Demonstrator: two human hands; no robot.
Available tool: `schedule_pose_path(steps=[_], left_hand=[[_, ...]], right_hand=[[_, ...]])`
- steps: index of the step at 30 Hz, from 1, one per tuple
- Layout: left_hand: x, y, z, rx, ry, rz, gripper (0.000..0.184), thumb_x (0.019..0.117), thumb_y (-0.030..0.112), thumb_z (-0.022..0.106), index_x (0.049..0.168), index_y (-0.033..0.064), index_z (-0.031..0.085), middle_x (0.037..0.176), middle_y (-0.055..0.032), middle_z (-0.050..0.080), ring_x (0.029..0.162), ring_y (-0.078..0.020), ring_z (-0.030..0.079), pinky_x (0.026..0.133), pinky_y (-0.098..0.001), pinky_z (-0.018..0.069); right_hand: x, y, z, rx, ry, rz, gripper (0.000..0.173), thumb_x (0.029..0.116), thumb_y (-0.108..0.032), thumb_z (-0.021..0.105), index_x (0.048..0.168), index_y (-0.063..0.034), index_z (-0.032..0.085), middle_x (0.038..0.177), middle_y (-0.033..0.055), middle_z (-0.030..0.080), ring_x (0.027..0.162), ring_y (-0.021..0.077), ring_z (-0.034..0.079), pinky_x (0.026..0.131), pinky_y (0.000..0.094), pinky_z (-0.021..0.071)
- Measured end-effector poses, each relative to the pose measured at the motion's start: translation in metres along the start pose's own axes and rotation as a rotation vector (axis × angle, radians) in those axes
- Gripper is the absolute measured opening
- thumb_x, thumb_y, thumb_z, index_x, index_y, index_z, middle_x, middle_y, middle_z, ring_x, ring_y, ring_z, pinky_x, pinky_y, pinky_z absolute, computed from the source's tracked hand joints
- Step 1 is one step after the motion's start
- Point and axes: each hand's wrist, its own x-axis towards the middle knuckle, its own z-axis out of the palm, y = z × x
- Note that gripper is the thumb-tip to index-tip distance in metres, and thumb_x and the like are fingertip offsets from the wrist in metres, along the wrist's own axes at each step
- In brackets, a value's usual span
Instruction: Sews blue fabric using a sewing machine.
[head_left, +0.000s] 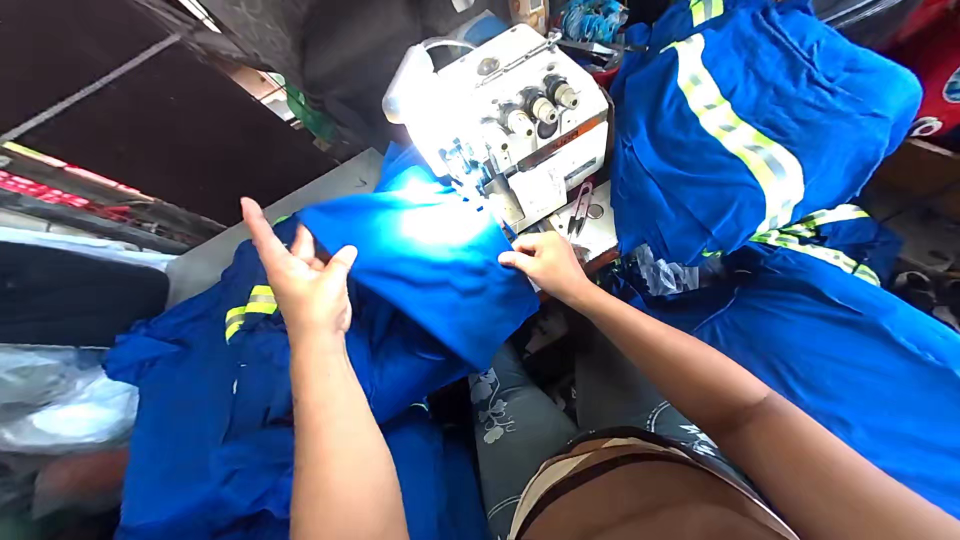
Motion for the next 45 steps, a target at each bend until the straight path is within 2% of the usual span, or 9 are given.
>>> schedule_pose_path(steps=[4, 9, 12, 21, 25, 30, 35, 39, 45], left_hand=[[0.015, -0.015, -0.005, 0.188, 0.088, -0.037, 0.112, 0.0828, -0.013, 0.068, 0.166, 0.0180, 0.001, 0.172, -0.0134, 0.006, 0.131, -0.0194, 0.058, 0.097, -0.0313, 0.0560], [-0.074, -0.024, 0.036, 0.209, 0.159, -0.271, 0.074, 0.1001, 0.021, 0.060, 0.157, -0.0008, 0.018, 0.121, -0.0191, 0.061, 0.094, -0.0160, 0.066, 0.081, -0.0357, 0.0573], [-0.117, -0.035, 0.069, 0.258, -0.003, -0.306, 0.095, 0.0933, 0.030, 0.072, 0.162, -0.0006, 0.014, 0.140, -0.0334, 0.053, 0.121, -0.0363, 0.060, 0.100, -0.0508, 0.0498], [-0.100, -0.007, 0.055, -0.540, -0.013, -0.219, 0.096, 0.0889, -0.008, 0.062, 0.164, 0.0240, 0.012, 0.144, -0.0037, 0.055, 0.118, -0.0138, 0.065, 0.096, -0.0336, 0.0584], [-0.080, -0.014, 0.046, -0.389, -0.116, -0.074, 0.064, 0.0915, -0.005, 0.060, 0.153, 0.0072, 0.045, 0.152, -0.0042, 0.051, 0.130, -0.0150, 0.057, 0.105, -0.0349, 0.0521], [-0.023, -0.020, 0.044, -0.285, -0.048, -0.084, 0.067, 0.0898, -0.007, 0.062, 0.153, -0.0003, 0.042, 0.155, -0.0102, 0.047, 0.133, -0.0145, 0.054, 0.108, -0.0320, 0.0494], [0.032, -0.023, 0.040, -0.126, -0.026, -0.146, 0.069, 0.0884, -0.004, 0.066, 0.153, 0.0037, 0.044, 0.149, -0.0130, 0.052, 0.124, -0.0130, 0.060, 0.101, -0.0302, 0.0528], [0.064, -0.030, 0.034, 0.097, -0.024, -0.171, 0.068, 0.0900, -0.002, 0.067, 0.154, 0.0005, 0.042, 0.156, -0.0190, 0.044, 0.136, -0.0159, 0.051, 0.110, -0.0292, 0.0446], [0.030, -0.016, -0.001, 0.660, -0.085, -0.467, 0.043, 0.1062, 0.027, 0.053, 0.125, -0.0101, 0.063, 0.117, -0.0347, 0.065, 0.102, -0.0453, 0.067, 0.093, -0.0640, 0.0509]], right_hand=[[0.014, 0.001, 0.006, 0.024, 0.078, -0.074, 0.026, 0.0963, -0.024, 0.071, 0.078, -0.0065, 0.069, 0.068, 0.0068, 0.062, 0.062, 0.0201, 0.060, 0.057, 0.0446, 0.0479], [-0.033, 0.013, -0.002, -0.004, -0.130, 0.065, 0.022, 0.0930, -0.021, 0.076, 0.099, -0.0008, 0.073, 0.091, 0.0138, 0.072, 0.086, 0.0254, 0.070, 0.082, 0.0498, 0.0570], [-0.071, 0.022, -0.005, 0.008, -0.096, 0.149, 0.022, 0.0926, -0.023, 0.076, 0.100, -0.0017, 0.074, 0.092, 0.0100, 0.074, 0.087, 0.0168, 0.071, 0.084, 0.0386, 0.0572], [-0.084, 0.014, -0.007, 0.423, -0.034, 0.230, 0.007, 0.0953, -0.003, 0.067, 0.096, 0.0024, 0.072, 0.080, 0.0047, 0.074, 0.070, 0.0085, 0.071, 0.069, 0.0251, 0.0619], [-0.067, 0.014, 0.002, 0.421, 0.003, 0.188, 0.009, 0.0978, -0.003, 0.064, 0.099, 0.0023, 0.071, 0.081, 0.0055, 0.073, 0.069, 0.0100, 0.071, 0.069, 0.0272, 0.0621], [-0.024, -0.003, 0.008, 0.484, 0.033, 0.087, 0.033, 0.0982, -0.001, 0.063, 0.130, -0.0043, 0.054, 0.079, 0.0081, 0.072, 0.063, 0.0134, 0.070, 0.060, 0.0291, 0.0608], [0.024, -0.013, 0.007, 0.291, 0.092, -0.084, 0.016, 0.0996, -0.004, 0.061, 0.112, 0.0009, 0.069, 0.092, 0.0093, 0.072, 0.067, 0.0116, 0.069, 0.062, 0.0278, 0.0609], [0.038, -0.019, 0.002, 0.040, 0.098, -0.135, 0.020, 0.1033, -0.011, 0.056, 0.102, 0.0000, 0.073, 0.069, 0.0033, 0.069, 0.057, 0.0085, 0.064, 0.059, 0.0286, 0.0568], [0.001, -0.020, -0.001, -0.126, 0.034, -0.252, 0.029, 0.1037, -0.012, 0.060, 0.131, -0.0048, 0.066, 0.081, 0.0102, 0.071, 0.062, 0.0191, 0.065, 0.058, 0.0379, 0.0574]])
